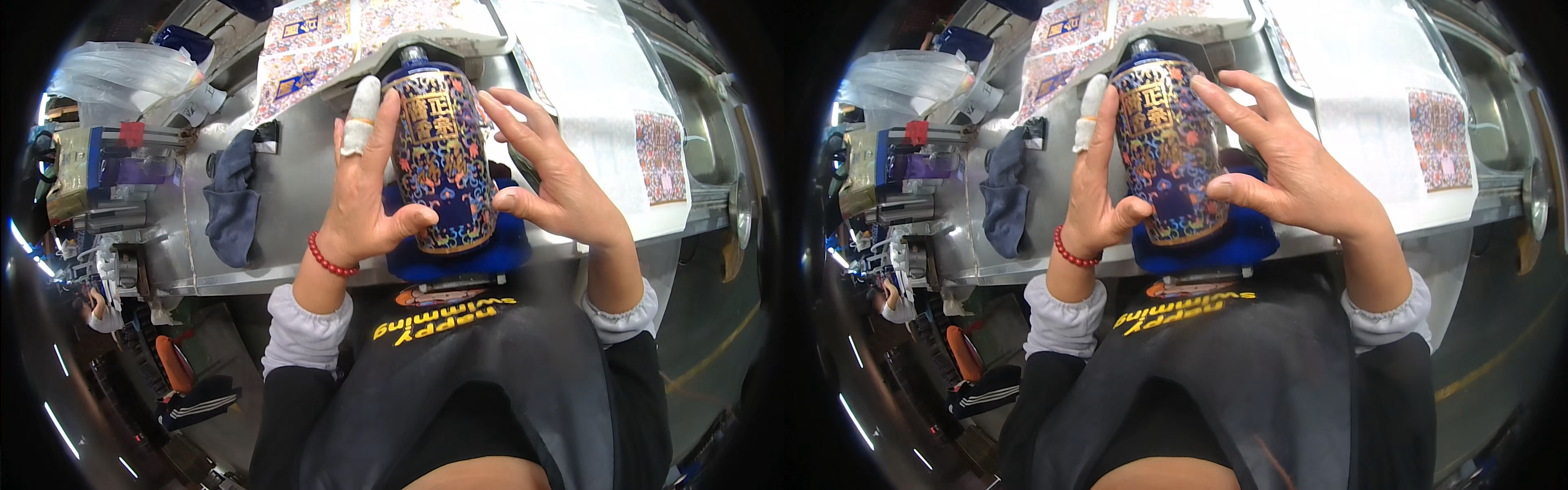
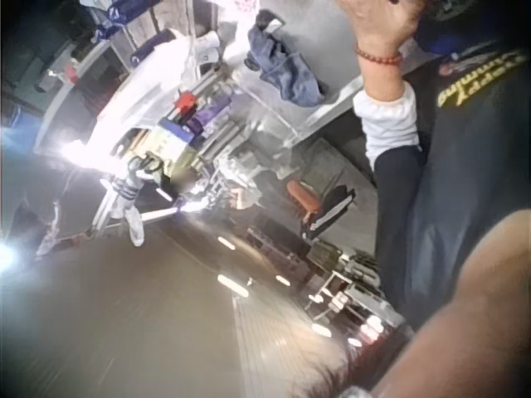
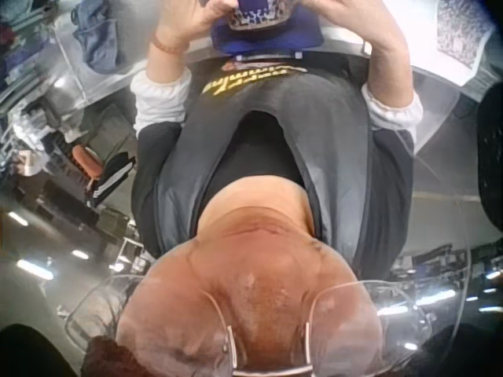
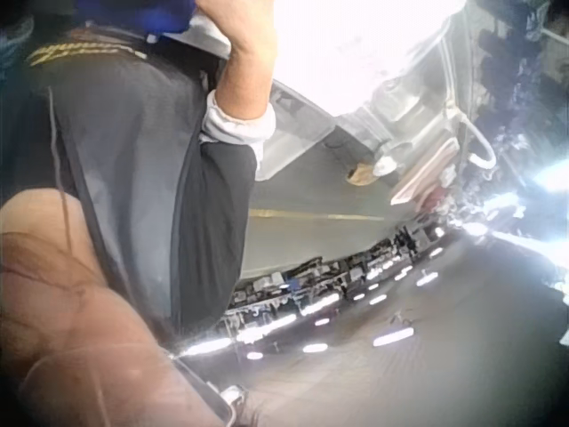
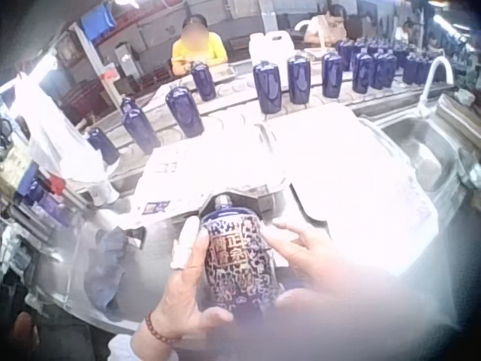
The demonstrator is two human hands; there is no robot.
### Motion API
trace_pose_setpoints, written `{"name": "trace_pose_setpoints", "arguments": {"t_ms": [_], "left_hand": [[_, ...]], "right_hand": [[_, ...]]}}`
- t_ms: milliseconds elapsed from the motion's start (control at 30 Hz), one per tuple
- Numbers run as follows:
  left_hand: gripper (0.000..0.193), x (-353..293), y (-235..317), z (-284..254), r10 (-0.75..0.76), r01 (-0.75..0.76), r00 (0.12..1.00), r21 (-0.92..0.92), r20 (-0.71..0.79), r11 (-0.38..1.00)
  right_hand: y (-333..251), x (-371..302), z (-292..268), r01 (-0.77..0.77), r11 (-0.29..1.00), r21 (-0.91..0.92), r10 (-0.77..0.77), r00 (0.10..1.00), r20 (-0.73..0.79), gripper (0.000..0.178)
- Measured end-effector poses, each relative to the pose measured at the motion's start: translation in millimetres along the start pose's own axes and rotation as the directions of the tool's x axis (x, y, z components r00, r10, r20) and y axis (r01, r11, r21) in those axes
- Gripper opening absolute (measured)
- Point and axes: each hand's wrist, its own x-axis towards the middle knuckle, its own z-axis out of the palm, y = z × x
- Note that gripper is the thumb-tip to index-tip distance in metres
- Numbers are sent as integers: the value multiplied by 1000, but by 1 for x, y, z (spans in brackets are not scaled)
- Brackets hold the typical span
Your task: The person applies decorative stickers to a blue cylindrical bottle. They peel stickers from a sheet, position them on the bottle, and smooth them with a green squeegee tool. The person rotates the bottle to apply multiple stickers and uses a white cloth to wipe the surface.
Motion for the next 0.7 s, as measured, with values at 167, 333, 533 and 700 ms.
{"name": "trace_pose_setpoints", "arguments": {"t_ms": [167, 333, 533, 700], "left_hand": [[124, 1, -1, -1, 16, -16, 999, 7, 30, 1000], [124, 3, 0, -3, 38, -39, 999, 25, 35, 999], [125, 1, -4, -2, 26, -28, 999, 43, 37, 999], [128, 4, -8, -4, 150, -152, 988, 101, 20, 983]], "right_hand": [[4, -2, 10, -42, 999, 0, 42, 998, 51, 100], [10, -3, 11, -11, 1000, 27, 9, 997, 72, 108], [13, -1, 11, -10, 1000, 14, 9, 996, 87, 119], [8, -2, 11, 22, 1000, 16, -24, 994, 110, 128]]}}
